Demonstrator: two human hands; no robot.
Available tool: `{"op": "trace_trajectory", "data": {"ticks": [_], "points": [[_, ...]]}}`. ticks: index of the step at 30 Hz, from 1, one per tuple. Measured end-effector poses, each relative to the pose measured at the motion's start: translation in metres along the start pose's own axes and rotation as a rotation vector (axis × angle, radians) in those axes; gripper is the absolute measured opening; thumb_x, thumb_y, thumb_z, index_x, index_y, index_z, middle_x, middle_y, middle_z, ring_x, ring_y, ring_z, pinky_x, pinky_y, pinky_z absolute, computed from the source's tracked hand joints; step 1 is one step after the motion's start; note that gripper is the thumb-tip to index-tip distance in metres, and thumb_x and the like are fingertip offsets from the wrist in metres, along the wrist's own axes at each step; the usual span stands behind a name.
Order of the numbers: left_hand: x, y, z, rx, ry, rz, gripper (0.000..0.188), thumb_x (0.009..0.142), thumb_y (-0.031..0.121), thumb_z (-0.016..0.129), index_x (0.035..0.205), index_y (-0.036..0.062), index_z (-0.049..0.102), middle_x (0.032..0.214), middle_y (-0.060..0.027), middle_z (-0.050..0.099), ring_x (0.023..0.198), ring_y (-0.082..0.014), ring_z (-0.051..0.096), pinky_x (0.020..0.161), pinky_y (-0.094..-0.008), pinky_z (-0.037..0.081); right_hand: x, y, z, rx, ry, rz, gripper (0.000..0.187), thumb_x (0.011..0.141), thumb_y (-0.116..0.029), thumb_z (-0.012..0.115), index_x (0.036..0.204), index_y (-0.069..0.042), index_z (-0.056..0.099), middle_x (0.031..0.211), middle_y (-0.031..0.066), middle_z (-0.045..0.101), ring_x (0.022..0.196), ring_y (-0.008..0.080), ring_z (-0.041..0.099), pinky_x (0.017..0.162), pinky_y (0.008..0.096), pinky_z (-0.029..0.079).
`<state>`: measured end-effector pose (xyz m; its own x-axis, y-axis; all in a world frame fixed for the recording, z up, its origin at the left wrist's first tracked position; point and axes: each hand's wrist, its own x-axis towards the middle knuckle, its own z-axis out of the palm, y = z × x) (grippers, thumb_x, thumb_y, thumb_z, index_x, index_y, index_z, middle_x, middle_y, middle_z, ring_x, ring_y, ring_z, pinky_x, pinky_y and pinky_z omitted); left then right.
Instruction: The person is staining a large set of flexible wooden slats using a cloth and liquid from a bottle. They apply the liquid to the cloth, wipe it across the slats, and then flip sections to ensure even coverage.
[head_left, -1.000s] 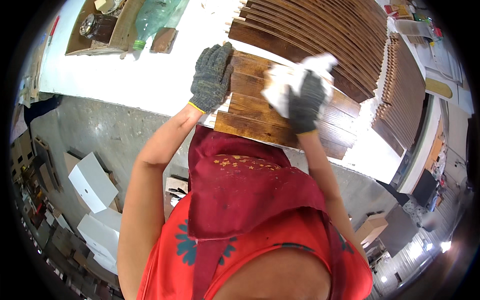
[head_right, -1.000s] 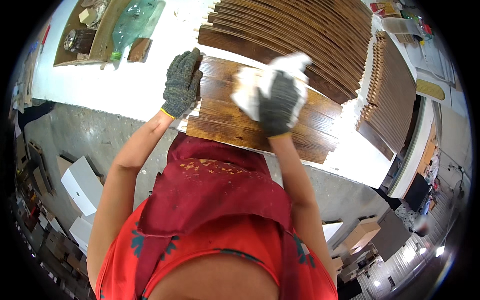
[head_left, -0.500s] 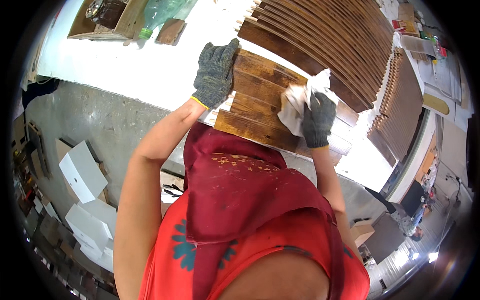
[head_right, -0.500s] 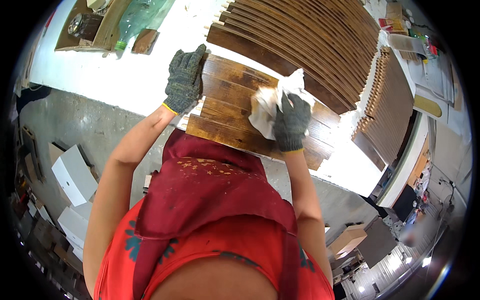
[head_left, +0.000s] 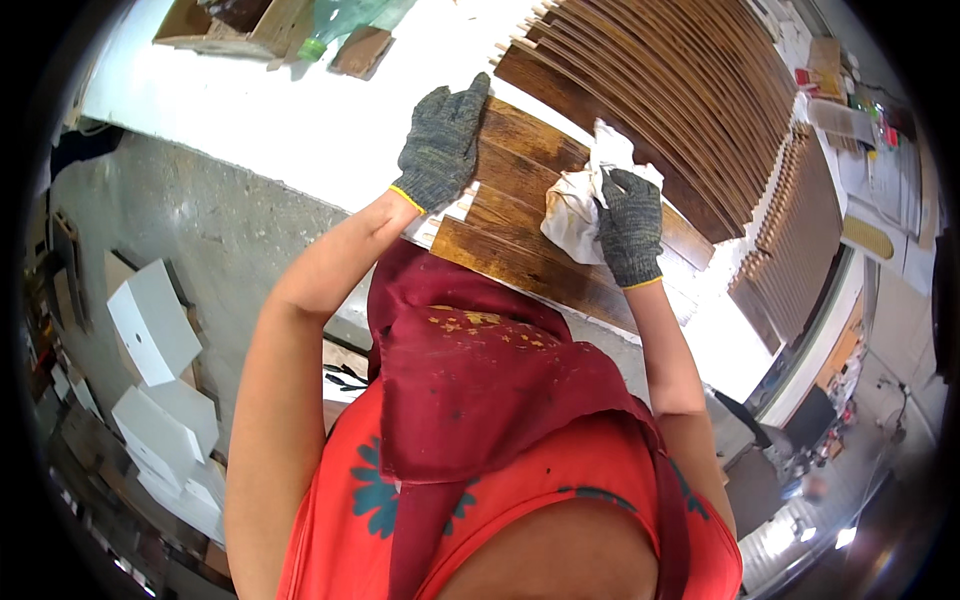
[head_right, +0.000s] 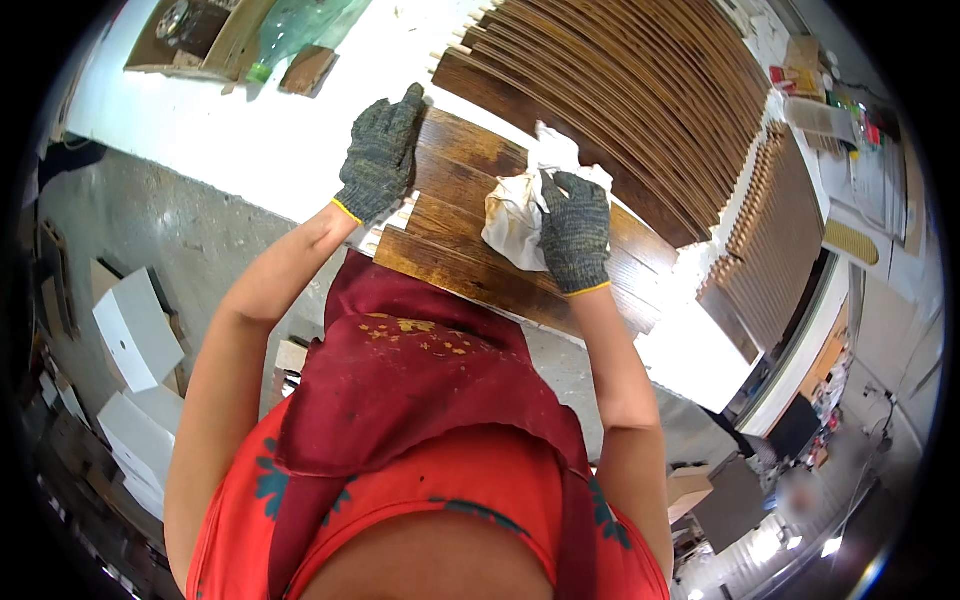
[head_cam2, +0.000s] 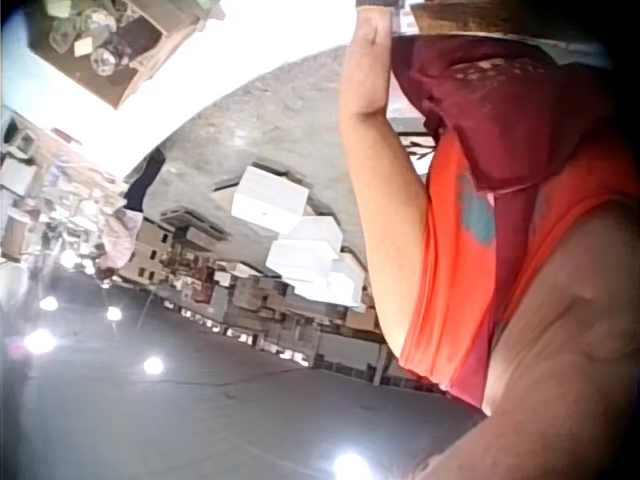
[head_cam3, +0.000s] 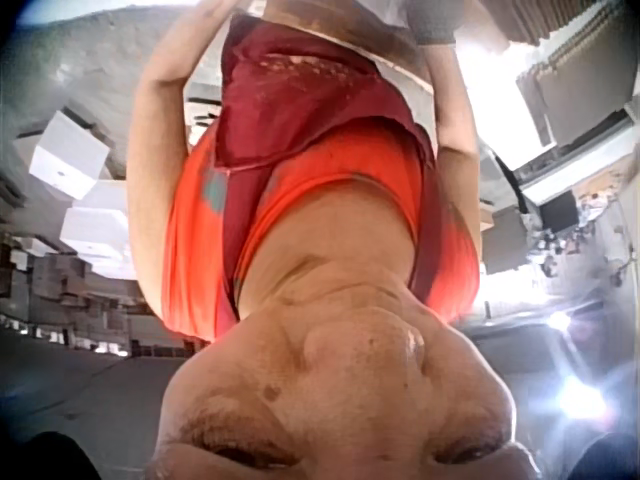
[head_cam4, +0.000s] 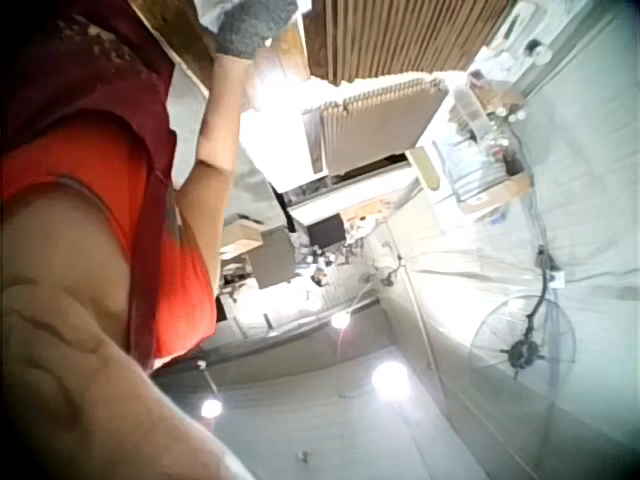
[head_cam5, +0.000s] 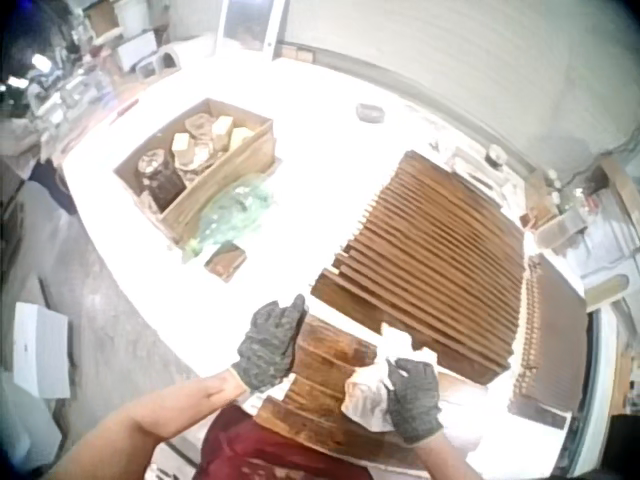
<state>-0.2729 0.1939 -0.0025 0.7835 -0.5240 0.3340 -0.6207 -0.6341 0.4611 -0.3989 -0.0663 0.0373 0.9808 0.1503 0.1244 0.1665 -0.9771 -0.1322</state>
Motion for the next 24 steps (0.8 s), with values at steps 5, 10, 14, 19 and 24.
{"op": "trace_trajectory", "data": {"ticks": [5,10,14,19,24], "points": [[-0.001,0.0,0.001,-0.025,-0.087,-0.051,0.066,0.083,0.011,0.054,0.145,0.0063,0.032,0.126,-0.0206,0.053,0.121,-0.0414,0.044,0.105,-0.0504,0.031,0.072,-0.062,0.01,0.065,0.302,-0.14,0.026,0.08,-0.013,0.06,0.105,-0.005,0.064,0.087,0.0131,0.061,0.083,0.0282,0.059,0.073,0.0423,0.046],[0.003,-0.014,0.021,-0.04,-0.105,-0.11,0.071,0.08,0.017,0.062,0.144,0.0025,0.034,0.12,-0.0219,0.054,0.114,-0.0375,0.049,0.102,-0.0486,0.033,0.125,-0.08,0.032,0.069,0.123,-0.133,0.032,0.081,-0.021,0.057,0.11,-0.008,0.061,0.101,0.0072,0.061,0.091,0.0238,0.057,0.082,0.0396,0.045],[0.003,-0.008,0.01,0.03,-0.087,-0.011,0.07,0.078,0.006,0.058,0.144,0.0039,0.035,0.117,-0.0168,0.057,0.112,-0.0365,0.051,0.104,-0.0496,0.031,0.022,-0.024,0.021,0.003,0.196,0.054,0.037,0.08,-0.009,0.057,0.115,-0.017,0.066,0.114,0.0059,0.063,0.102,0.0275,0.055,0.092,0.0435,0.042],[0.001,-0.01,0.008,-0.029,-0.069,0.005,0.065,0.076,0.0,0.056,0.139,0.0096,0.044,0.119,-0.0138,0.059,0.112,-0.0325,0.052,0.105,-0.0485,0.031,-0.112,0.086,-0.01,-0.25,0.073,0.366,0.017,0.086,-0.012,0.061,0.097,0.001,0.066,0.102,0.0142,0.064,0.094,0.0253,0.061,0.081,0.0384,0.05],[0.015,0.004,0.004,-0.041,-0.044,0.037,0.051,0.078,0.001,0.054,0.128,0.0113,0.055,0.118,-0.0119,0.06,0.11,-0.0321,0.053,0.104,-0.0475,0.033,-0.033,-0.015,0.037,0.438,0.257,0.405,0.029,0.091,-0.017,0.05,0.115,-0.005,0.058,0.103,0.0125,0.062,0.099,0.0235,0.057,0.085,0.0414,0.045]]}}
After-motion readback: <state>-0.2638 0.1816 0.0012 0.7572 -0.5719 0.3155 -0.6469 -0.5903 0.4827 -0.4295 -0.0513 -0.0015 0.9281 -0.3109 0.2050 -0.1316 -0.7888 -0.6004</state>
